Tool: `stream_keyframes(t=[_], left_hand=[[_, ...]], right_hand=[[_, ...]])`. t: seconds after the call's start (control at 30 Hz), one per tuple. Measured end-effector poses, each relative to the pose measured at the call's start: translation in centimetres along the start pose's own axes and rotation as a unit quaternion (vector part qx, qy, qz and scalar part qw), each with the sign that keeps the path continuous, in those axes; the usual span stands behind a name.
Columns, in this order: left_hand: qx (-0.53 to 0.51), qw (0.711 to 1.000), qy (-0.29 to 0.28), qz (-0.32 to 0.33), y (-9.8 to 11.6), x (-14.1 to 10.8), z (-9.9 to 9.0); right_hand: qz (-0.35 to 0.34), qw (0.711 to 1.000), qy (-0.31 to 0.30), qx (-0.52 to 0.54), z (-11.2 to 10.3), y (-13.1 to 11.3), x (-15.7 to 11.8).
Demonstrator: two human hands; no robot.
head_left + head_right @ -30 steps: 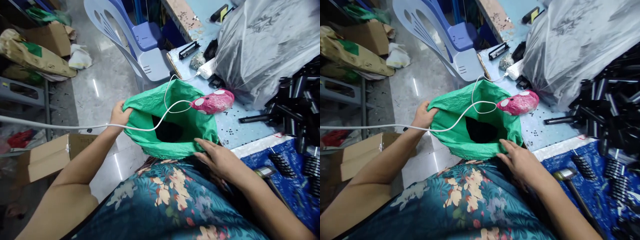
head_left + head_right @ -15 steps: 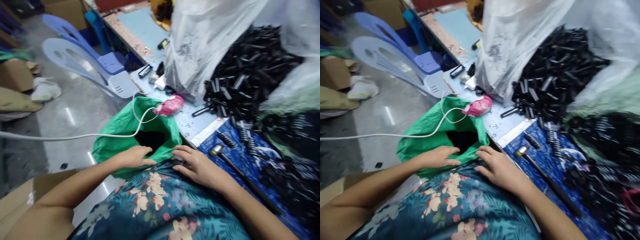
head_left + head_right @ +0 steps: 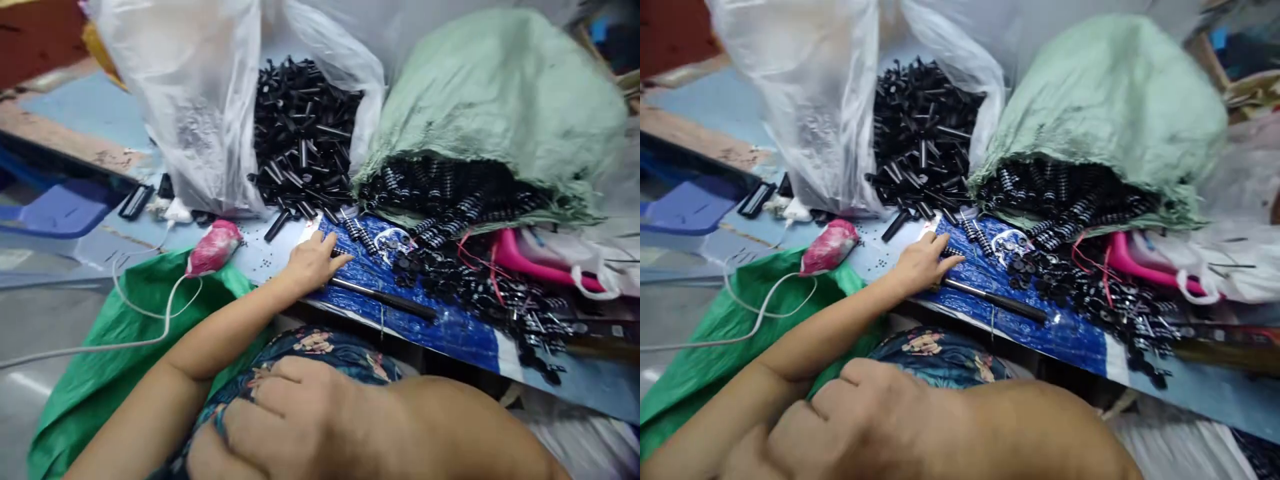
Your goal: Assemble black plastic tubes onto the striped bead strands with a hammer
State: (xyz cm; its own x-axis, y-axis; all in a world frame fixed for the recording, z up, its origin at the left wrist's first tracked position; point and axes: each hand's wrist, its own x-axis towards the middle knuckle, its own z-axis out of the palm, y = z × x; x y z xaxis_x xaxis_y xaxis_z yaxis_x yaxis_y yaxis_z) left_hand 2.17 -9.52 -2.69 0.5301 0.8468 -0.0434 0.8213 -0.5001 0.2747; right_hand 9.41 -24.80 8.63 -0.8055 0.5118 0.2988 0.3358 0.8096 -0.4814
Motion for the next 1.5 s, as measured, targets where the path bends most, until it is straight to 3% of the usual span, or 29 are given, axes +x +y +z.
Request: stream_keyframes(t=[0.07, 0.13, 0.23, 0.3, 0.33, 0.37, 0.43, 0.5, 0.53, 0.6, 0.67, 0.73, 0.83, 0.9, 0.97, 1.07, 1.17, 1.23, 1.3, 1.37, 1.43, 1.5], left_hand=[[0.021, 0.999, -0.024, -0.010, 0.8, 1.4, 0.6], [0.028, 0.999, -0.030, -0.008, 0.9, 2.0, 1.0], [-0.043, 0.999, -0.002, -0.020, -0.1, 1.7, 0.8], [-0.188, 0.981, 0.034, -0.032, -0.8, 1.2, 0.2], [-0.297, 0.953, 0.044, -0.040, -1.1, 0.9, -0.1], [-0.420, 0.905, 0.044, -0.050, -1.2, 0.6, -0.5], [-0.650, 0.757, 0.006, -0.074, -1.0, 0.0, -1.0], [-0.787, 0.609, -0.043, -0.090, -0.3, -0.6, -1.4], [-0.821, 0.560, -0.060, -0.095, 0.1, -0.9, -1.4], [-0.854, 0.504, -0.077, -0.106, 0.7, -1.5, -1.4], [-0.857, 0.491, -0.077, -0.136, 1.0, -1.9, -1.1], [-0.841, 0.503, -0.071, -0.184, 0.9, -2.2, -0.8], [-0.825, 0.511, -0.053, -0.236, 0.6, -2.2, -0.4], [-0.829, 0.498, -0.047, -0.250, 0.5, -1.9, -0.3], [-0.830, 0.491, -0.060, -0.256, 0.6, -1.5, -0.4], [-0.833, 0.488, -0.095, -0.240, 0.9, -1.2, -0.5], [-0.845, 0.488, -0.079, -0.204, 0.8, -1.4, -0.5], [-0.846, 0.493, -0.059, -0.192, 0.3, -1.6, -0.4], [-0.844, 0.495, -0.051, -0.198, -0.3, -1.8, -0.3], [-0.843, 0.492, -0.049, -0.212, -1.0, -1.9, -0.1], [-0.843, 0.486, -0.047, -0.226, -1.5, -1.9, -0.1], [-0.843, 0.482, -0.045, -0.234, -1.8, -1.9, -0.1]], right_hand=[[-0.027, 1.000, 0.012, 0.008, 0.5, 2.9, -1.2], [0.077, 0.993, 0.084, 0.040, 1.4, 5.6, -4.5], [0.265, 0.929, 0.206, 0.153, 2.8, 8.2, -11.6], [0.352, 0.881, 0.301, 0.098, 3.3, 9.3, -15.8], [0.384, 0.863, 0.325, 0.037, 3.4, 9.9, -17.3], [0.397, 0.851, 0.343, -0.028, 3.3, 10.7, -18.3], [0.398, 0.837, 0.347, -0.143, 2.7, 12.6, -19.1], [0.388, 0.842, 0.305, -0.219, 1.8, 15.0, -18.6], [0.386, 0.850, 0.264, -0.243, 1.3, 16.2, -18.1], [0.393, 0.859, 0.172, -0.278, 0.5, 18.0, -17.1], [0.401, 0.860, 0.108, -0.297, 0.2, 19.1, -16.7], [0.395, 0.866, 0.099, -0.290, 0.1, 19.5, -16.9], [0.374, 0.873, 0.195, -0.243, -0.3, 19.8, -17.7], [0.370, 0.858, 0.283, -0.215, -0.8, 20.3, -17.7], [0.369, 0.850, 0.319, -0.199, -1.3, 21.2, -16.9], [0.389, 0.869, 0.226, -0.206, -1.6, 22.7, -15.0], [0.431, 0.866, 0.096, -0.236, -1.2, 23.8, -13.4], [0.434, 0.869, 0.070, -0.229, -1.3, 24.1, -13.2], [0.415, 0.882, 0.103, -0.198, -1.9, 24.0, -13.7], [0.403, 0.882, 0.178, -0.166, -2.8, 23.1, -14.9], [0.422, 0.860, 0.259, -0.124, -3.6, 21.7, -16.7], [0.459, 0.835, 0.291, -0.080, -4.0, 19.9, -18.6]])
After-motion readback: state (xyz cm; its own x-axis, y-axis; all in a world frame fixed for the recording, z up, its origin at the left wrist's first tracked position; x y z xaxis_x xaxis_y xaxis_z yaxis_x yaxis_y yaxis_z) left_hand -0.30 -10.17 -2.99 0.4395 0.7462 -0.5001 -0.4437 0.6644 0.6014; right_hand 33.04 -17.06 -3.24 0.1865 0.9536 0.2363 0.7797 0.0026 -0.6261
